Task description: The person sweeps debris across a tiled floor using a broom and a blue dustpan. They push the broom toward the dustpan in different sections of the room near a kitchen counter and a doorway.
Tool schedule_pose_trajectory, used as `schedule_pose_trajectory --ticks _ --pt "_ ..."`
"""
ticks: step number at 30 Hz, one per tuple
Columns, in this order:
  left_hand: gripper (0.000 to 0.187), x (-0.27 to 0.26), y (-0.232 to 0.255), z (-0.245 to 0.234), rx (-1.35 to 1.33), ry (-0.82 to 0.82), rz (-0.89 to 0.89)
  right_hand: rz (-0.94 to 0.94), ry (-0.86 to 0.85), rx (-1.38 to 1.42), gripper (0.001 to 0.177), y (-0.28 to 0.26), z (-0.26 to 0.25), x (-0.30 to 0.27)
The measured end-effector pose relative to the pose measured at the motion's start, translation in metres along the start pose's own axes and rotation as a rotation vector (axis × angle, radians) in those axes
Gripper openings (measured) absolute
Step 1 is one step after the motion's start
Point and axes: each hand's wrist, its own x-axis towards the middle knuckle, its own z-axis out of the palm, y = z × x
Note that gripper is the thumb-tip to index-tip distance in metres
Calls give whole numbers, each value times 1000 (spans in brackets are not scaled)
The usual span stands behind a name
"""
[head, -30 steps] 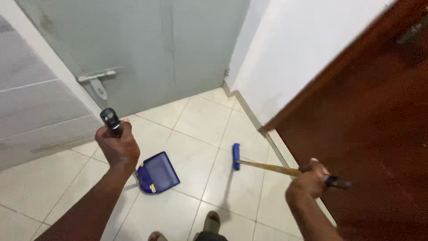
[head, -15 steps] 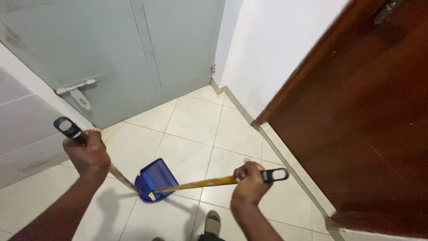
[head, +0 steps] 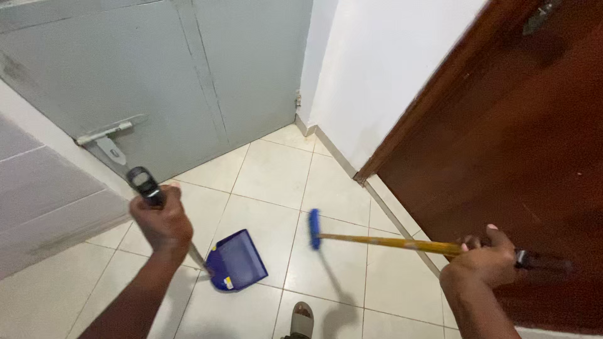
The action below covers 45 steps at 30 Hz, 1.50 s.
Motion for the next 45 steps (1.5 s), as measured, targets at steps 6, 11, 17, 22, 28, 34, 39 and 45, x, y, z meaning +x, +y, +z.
schedule_pose_trajectory --ticks 6,11,17,22,28,34,39,45 --pt "42 -26 27 33 -43 -145 -118 -56 -103 -154 7 27 -8 6" --pt "46 -21 26 37 -15 -154 -92 -55 -346 -173 12 50 -15 -28" --pt "44 -23 36 42 -64 -183 -163 -74 -644 -243 35 107 -42 -60" --pt "43 -20 35 34 -49 -173 -127 22 -299 -143 7 81 -7 -46" --pt "45 -26 37 38 -135 -179 -180 -47 -63 8 10 2 20 12" --pt "48 -25 43 51 -35 -220 -150 -58 -25 -124 8 6 10 54" --pt "46 -39 49 67 -84 -172 -172 -137 -182 -350 14 28 -9 34" --pt "50 -46 55 94 9 -226 -162 21 -405 -127 24 61 -20 -21"
